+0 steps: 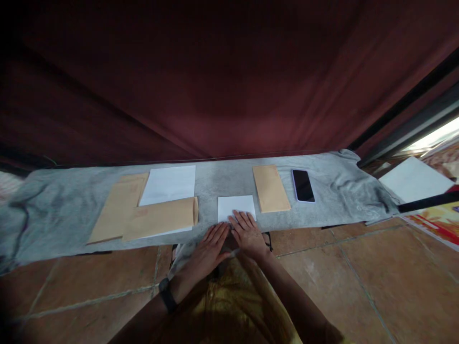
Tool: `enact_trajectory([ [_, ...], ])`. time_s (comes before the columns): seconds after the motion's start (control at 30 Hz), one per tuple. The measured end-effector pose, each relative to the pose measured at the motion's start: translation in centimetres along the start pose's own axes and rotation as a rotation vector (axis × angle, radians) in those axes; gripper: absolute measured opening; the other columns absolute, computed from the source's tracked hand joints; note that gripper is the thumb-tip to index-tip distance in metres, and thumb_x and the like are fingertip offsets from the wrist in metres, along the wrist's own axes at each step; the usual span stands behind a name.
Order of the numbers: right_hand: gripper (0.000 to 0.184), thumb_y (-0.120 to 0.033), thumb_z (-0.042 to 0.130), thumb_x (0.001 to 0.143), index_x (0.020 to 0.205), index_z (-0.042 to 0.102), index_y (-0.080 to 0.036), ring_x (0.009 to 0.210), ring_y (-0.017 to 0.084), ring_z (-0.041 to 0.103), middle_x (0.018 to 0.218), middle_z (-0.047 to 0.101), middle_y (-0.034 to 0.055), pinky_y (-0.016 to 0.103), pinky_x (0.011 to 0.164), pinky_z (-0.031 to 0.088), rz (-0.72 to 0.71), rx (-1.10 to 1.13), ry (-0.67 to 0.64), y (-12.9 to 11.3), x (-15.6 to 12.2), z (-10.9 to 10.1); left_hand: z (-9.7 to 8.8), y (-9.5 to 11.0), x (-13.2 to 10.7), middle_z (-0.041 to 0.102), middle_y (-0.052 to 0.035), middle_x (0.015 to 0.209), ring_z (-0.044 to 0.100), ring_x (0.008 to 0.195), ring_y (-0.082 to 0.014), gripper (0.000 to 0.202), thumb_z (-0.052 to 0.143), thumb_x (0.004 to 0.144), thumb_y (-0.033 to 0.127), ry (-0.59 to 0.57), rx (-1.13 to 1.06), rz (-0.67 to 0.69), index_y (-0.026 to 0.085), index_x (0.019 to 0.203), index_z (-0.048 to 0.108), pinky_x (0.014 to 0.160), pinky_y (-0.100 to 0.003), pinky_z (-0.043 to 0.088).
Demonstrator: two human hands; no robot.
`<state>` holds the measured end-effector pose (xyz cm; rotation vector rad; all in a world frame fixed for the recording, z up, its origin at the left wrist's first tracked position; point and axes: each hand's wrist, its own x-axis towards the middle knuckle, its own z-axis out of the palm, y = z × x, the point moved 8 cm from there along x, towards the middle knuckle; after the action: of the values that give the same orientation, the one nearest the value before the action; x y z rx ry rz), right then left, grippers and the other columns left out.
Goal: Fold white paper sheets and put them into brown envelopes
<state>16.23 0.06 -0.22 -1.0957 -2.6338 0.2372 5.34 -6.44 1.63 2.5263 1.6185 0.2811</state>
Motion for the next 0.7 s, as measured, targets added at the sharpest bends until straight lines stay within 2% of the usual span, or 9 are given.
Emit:
enact_trajectory([
  [0.27, 0.053, -0.029, 0.044, 0.103, 0.156, 0.037, -0.024, 0.150, 0.027, 0.032, 0.162, 0.035, 0.0074, 0.053, 0.122, 0.027, 0.065, 0.020, 0.025, 2.1, -2.8, -1.1, 0.3, -0.3, 0.2, 0.046, -0.0186, 0.154, 0.044, 0.143, -0.0298, 0.067, 0.056, 0.097, 0.035, 0.039, 0.040, -0.081, 0.012, 0.155, 0.031, 0.117, -0.048, 0.038],
  [0.47, 0.050, -0.029, 0.041, 0.103, 0.153, 0.042, -0.022, 0.146, 0.028, 0.037, 0.158, 0.043, 0.0108, 0.054, 0.119, 0.033, 0.106, 0.112, 0.092, 2.9, -3.9, -1.9, 0.7, 0.0, 0.7, 0.043, -0.0188, 0.157, 0.039, 0.146, -0.0311, 0.067, 0.055, 0.095, 0.029, 0.032, 0.108, -0.166, 0.011, 0.155, 0.031, 0.115, -0.049, 0.039],
  [0.6, 0.049, -0.024, 0.039, 0.101, 0.149, 0.044, -0.014, 0.136, 0.029, 0.049, 0.147, 0.053, 0.0179, 0.051, 0.110, 0.043, 0.270, 0.158, 0.213, 4.5, -3.6, -2.4, 0.9, 0.1, 0.7, 0.042, -0.0174, 0.158, 0.039, 0.146, -0.0307, 0.068, 0.054, 0.095, 0.028, 0.024, 0.123, -0.175, 0.011, 0.156, 0.030, 0.116, -0.049, 0.038],
  [0.7, 0.049, -0.021, 0.041, 0.098, 0.145, 0.047, -0.011, 0.125, 0.032, 0.054, 0.136, 0.059, 0.0206, 0.052, 0.103, 0.046, 0.388, 0.123, 0.238, 5.1, -2.7, -2.4, 0.8, 0.0, 0.6, 0.042, -0.0168, 0.158, 0.039, 0.146, -0.0302, 0.066, 0.053, 0.095, 0.027, 0.036, 0.122, -0.179, 0.011, 0.156, 0.031, 0.116, -0.048, 0.037],
])
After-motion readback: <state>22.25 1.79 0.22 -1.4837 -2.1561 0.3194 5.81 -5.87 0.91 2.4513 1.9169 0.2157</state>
